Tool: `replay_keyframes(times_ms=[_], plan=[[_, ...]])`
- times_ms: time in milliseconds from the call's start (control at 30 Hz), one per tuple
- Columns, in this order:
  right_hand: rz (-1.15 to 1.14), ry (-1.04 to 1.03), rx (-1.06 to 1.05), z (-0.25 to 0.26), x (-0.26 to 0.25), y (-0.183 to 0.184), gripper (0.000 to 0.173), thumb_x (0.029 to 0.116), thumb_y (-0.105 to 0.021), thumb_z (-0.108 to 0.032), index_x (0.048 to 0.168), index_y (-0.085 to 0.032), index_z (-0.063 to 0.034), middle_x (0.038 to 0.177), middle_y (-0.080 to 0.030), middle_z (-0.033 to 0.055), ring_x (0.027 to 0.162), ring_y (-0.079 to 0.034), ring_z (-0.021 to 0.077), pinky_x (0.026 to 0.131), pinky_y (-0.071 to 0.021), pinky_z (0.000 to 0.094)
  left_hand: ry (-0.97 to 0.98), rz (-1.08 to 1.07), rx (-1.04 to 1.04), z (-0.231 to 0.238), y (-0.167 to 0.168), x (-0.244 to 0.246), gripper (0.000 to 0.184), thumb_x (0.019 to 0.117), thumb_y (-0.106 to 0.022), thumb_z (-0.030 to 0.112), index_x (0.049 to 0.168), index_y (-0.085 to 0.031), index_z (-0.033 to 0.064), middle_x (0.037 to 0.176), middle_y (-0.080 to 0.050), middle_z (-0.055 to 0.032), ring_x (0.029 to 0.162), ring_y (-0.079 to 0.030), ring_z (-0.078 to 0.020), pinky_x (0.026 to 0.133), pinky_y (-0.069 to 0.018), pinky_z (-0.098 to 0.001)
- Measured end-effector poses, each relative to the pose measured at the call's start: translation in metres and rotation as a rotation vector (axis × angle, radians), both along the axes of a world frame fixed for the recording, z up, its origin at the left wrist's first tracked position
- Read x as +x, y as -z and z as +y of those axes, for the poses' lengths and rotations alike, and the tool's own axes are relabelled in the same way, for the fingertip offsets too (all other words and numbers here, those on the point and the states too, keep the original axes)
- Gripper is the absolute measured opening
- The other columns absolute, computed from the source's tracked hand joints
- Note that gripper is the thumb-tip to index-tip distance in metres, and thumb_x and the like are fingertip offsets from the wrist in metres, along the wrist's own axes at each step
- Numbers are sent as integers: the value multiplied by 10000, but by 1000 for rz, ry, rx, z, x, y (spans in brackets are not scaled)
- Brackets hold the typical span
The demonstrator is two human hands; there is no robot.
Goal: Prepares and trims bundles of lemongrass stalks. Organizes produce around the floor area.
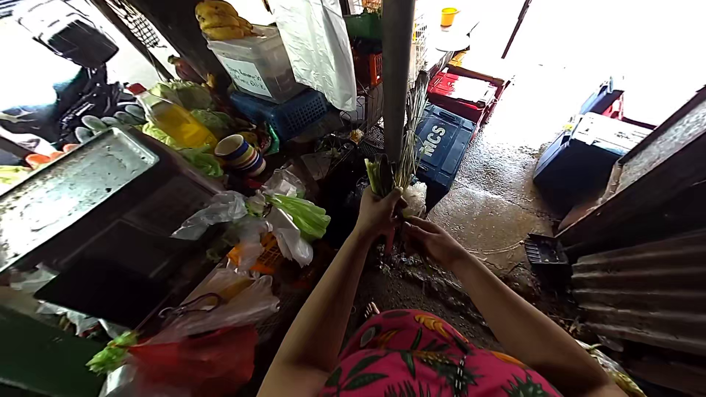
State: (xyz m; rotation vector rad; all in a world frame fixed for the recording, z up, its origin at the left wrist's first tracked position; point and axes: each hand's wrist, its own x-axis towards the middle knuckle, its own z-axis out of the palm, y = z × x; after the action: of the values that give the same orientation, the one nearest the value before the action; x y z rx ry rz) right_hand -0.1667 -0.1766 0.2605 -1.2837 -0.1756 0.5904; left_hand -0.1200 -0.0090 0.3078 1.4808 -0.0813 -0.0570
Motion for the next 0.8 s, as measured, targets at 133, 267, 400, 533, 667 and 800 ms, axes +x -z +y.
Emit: replay_keyframes(times_ms=[133,267,400,533,667,800], plan=[[-266,-92,-607,-10,12,-29,341,1120,-400,-251,1166,-662,-37,878,-628,28,742,-569,73,729,-496,270,-16,-97,393,16,0,4,166,971,-683,124,1092,-639,18,779,-660,-60,626,-625,-124,615,-558,-321],[-503,-29,-753,-20,40,-61,362,1090,-509,-291,986,-697,0,836,-653,106,770,-615,185,762,-520,424,201,2,329,24,9,4,176,991,-690,185,1070,-667,29,788,-676,-36,655,-636,-97,645,-564,-296],[-91,126,-429,-3,56,-70,344,1113,-449,-291,1073,-659,-21,798,-585,6,685,-554,68,677,-504,247,389,172,-53,28,22,-2,164,1009,-641,175,1087,-643,30,861,-700,-25,774,-685,-110,764,-600,-319],[225,228,-222,16,54,-65,269,1095,-439,-229,1050,-654,-73,910,-645,24,798,-610,121,707,-510,294,429,173,-110,36,31,0,223,933,-716,90,1134,-659,12,964,-732,-61,869,-709,-153,835,-603,-359],[164,234,-126,27,54,-49,187,1054,-561,-142,1130,-685,-25,1040,-687,62,951,-643,142,864,-538,323,365,197,-114,47,35,1,143,956,-681,81,1085,-653,28,884,-716,-30,785,-692,-120,763,-598,-319],[-126,363,-145,53,50,-20,173,1039,-583,-97,1149,-680,-5,1107,-697,69,1007,-662,112,914,-557,302,391,219,-202,55,39,5,267,942,-722,95,1179,-632,8,991,-730,-77,885,-715,-168,847,-607,-371]])
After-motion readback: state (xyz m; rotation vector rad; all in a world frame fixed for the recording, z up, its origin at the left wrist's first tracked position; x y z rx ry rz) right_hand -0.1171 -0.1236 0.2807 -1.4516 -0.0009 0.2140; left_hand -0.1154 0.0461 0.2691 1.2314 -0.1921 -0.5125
